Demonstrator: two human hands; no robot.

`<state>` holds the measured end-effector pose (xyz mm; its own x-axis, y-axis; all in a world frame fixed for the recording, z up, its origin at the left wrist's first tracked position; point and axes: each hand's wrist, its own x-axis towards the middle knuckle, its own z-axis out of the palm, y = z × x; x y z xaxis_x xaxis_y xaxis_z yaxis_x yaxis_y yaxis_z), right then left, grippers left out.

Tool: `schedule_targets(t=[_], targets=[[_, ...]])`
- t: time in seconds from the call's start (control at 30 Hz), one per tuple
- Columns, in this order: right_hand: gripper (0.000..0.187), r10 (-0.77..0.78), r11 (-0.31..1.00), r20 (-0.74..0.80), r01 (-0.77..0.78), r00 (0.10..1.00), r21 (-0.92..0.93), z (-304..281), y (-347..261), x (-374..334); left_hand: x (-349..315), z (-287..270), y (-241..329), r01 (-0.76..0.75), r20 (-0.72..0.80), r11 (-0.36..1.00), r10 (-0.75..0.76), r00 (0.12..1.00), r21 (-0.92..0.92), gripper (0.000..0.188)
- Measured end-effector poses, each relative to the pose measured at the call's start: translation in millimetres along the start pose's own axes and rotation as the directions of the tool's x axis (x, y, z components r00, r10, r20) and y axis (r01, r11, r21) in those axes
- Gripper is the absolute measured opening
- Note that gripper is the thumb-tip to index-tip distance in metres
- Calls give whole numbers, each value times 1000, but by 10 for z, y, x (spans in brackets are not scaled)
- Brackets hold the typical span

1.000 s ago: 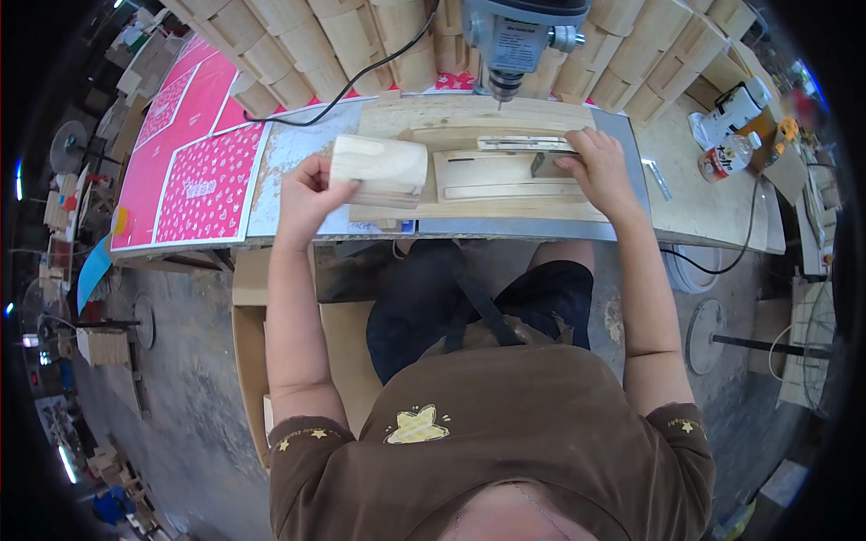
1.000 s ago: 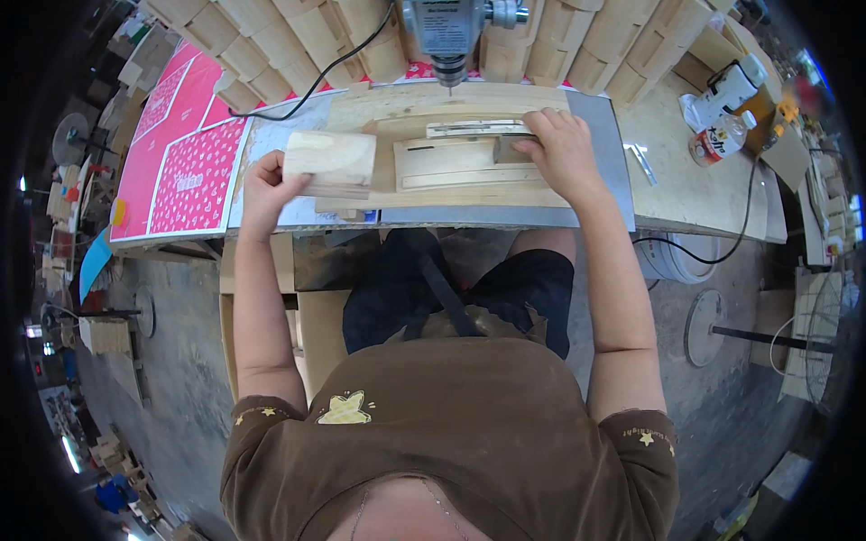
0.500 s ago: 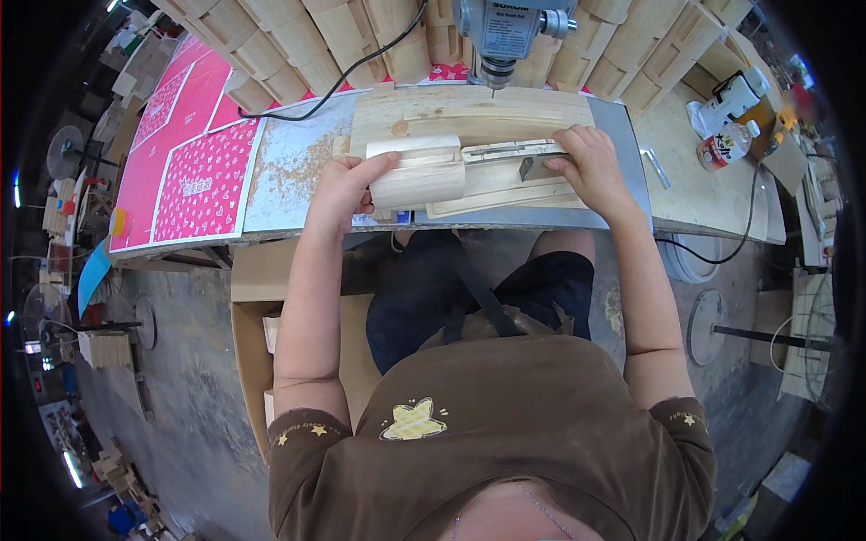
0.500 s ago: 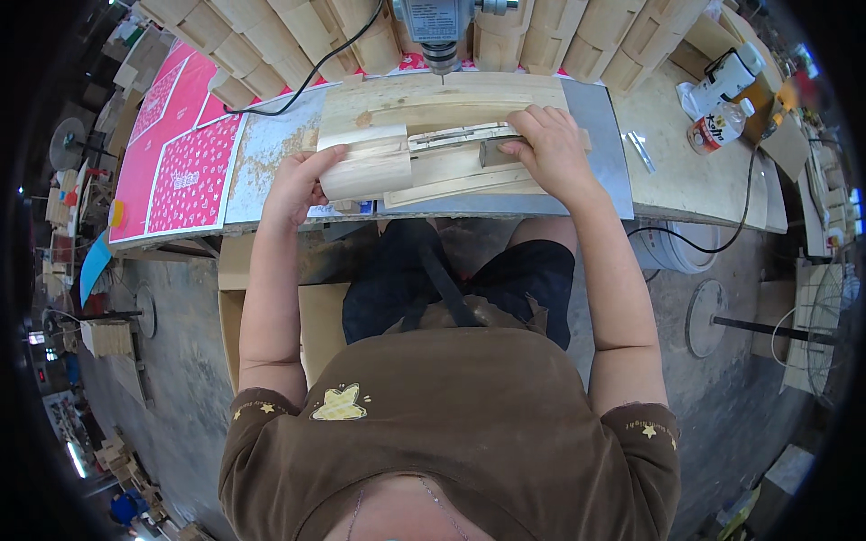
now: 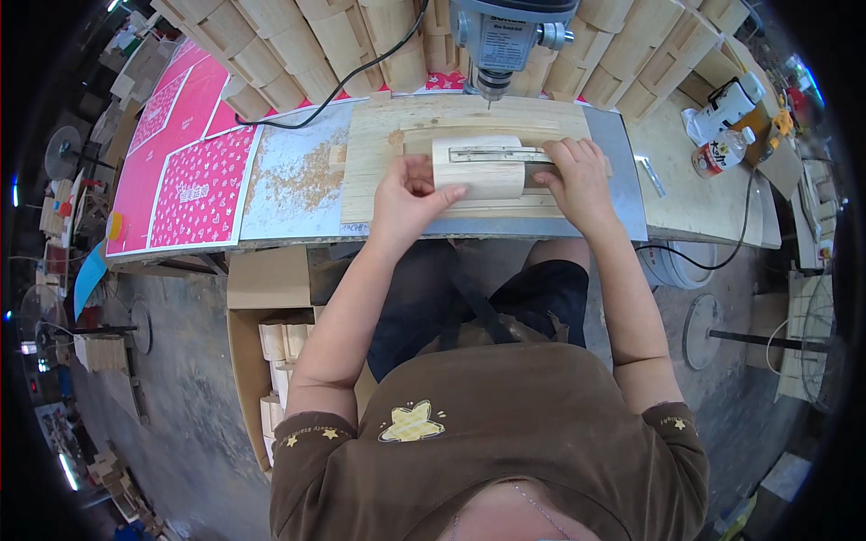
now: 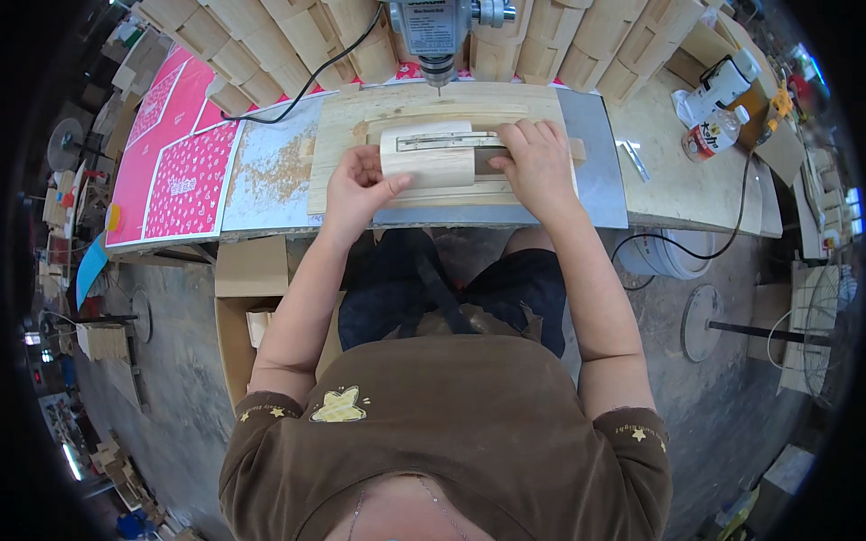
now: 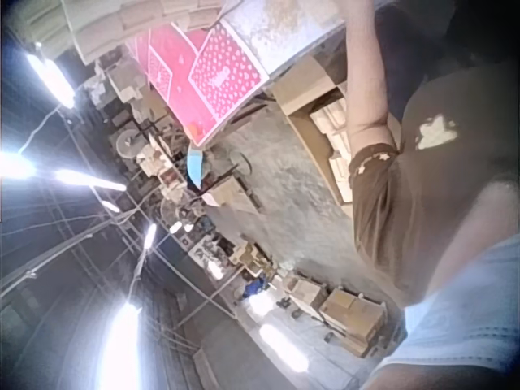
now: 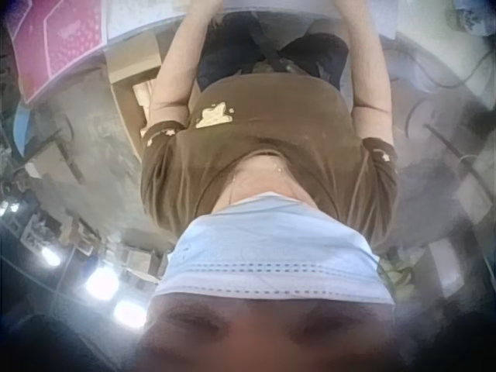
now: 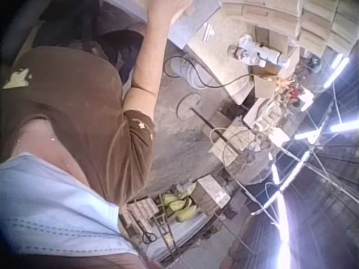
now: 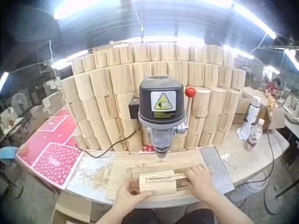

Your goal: Drilling holes into cylindrical wood blocks using a drill press and then packing them into a cardboard box.

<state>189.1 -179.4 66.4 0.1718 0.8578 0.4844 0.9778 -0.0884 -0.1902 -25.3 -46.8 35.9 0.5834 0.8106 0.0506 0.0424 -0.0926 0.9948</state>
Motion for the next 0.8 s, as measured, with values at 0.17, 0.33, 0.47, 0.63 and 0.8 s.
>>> schedule_targets(t=[0.17,0.33,0.47,0.63,0.8], targets=[[36,85,990,-67,-92,994,-111,79,75,85,7,34,-204,-456,54,802,474,879,386,62],[36,163,987,-20,-163,986,-6,181,220,369,231,161,-283,-394,-27,708,502,864,586,71],[39,122,993,-34,-121,992,5,251,208,408,410,70,-384,-261,-70,696,408,910,669,63],[40,99,979,-101,-78,990,190,267,259,418,456,-122,-373,-294,17,695,376,926,656,54],[32,229,896,-486,13,844,444,-419,375,864,455,-172,-395,-286,32,694,355,934,661,53]])
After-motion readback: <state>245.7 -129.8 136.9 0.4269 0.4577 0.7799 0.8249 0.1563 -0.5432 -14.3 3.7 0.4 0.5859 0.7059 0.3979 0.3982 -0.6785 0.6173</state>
